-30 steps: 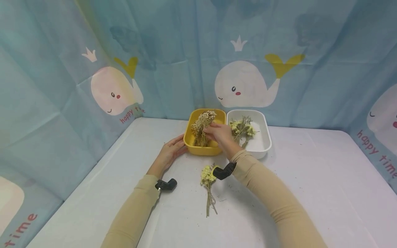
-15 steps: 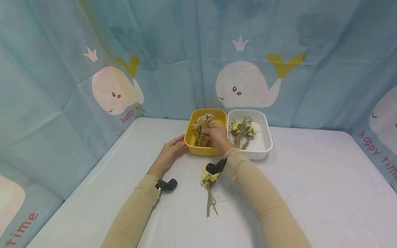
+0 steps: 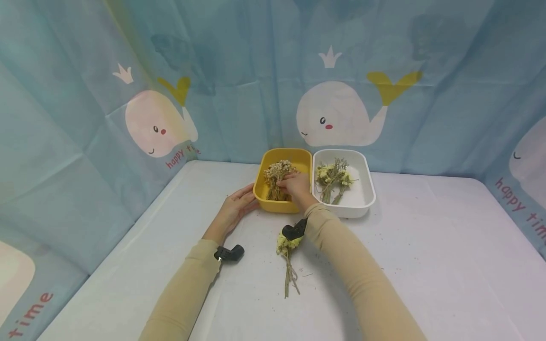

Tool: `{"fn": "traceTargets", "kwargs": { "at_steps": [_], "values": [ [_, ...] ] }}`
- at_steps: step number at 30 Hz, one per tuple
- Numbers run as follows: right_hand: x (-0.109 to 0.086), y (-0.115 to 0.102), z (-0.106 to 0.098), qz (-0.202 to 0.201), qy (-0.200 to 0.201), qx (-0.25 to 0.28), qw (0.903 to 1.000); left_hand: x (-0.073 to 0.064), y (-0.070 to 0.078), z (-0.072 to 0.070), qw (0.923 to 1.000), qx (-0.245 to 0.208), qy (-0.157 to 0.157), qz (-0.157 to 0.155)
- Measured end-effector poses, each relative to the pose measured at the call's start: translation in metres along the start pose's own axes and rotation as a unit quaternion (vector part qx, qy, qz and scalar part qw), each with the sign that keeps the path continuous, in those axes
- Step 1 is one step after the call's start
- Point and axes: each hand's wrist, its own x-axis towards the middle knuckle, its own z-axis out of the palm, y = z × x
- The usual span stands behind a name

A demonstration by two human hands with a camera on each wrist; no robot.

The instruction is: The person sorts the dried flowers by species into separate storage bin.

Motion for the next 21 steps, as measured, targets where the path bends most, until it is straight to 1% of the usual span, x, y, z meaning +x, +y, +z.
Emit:
{"fn": "traceTargets", "kwargs": {
  "at_steps": [7, 13, 18, 20, 21],
  "values": [
    [0.0016, 0.0014, 0.0003, 0.007, -0.007, -0.013, 0.9999, -0.0003, 0.0008, 0.0009, 1.0, 0.0, 0.007, -0.007],
    [0.0017, 0.0002, 0.0005, 0.015, -0.013, -0.013, 0.9997, 0.0003, 0.0012, 0.0011, 1.0, 0.001, 0.002, -0.003],
    [0.0011, -0.0005, 0.0009, 0.018, -0.006, -0.016, 0.9997, 0.0012, 0.0005, 0.0008, 1.0, -0.003, -0.003, 0.002],
    [0.0038, 0.0004, 0.0011, 0.021, -0.001, -0.02, 0.9996, 0.0012, 0.0004, 0.0008, 1.0, -0.006, -0.003, 0.002],
    [0.0081, 0.0023, 0.0006, 0.022, -0.003, -0.021, 0.9996, 0.0013, 0.0002, 0.0008, 1.0, -0.007, -0.003, 0.001]
  ]
}}
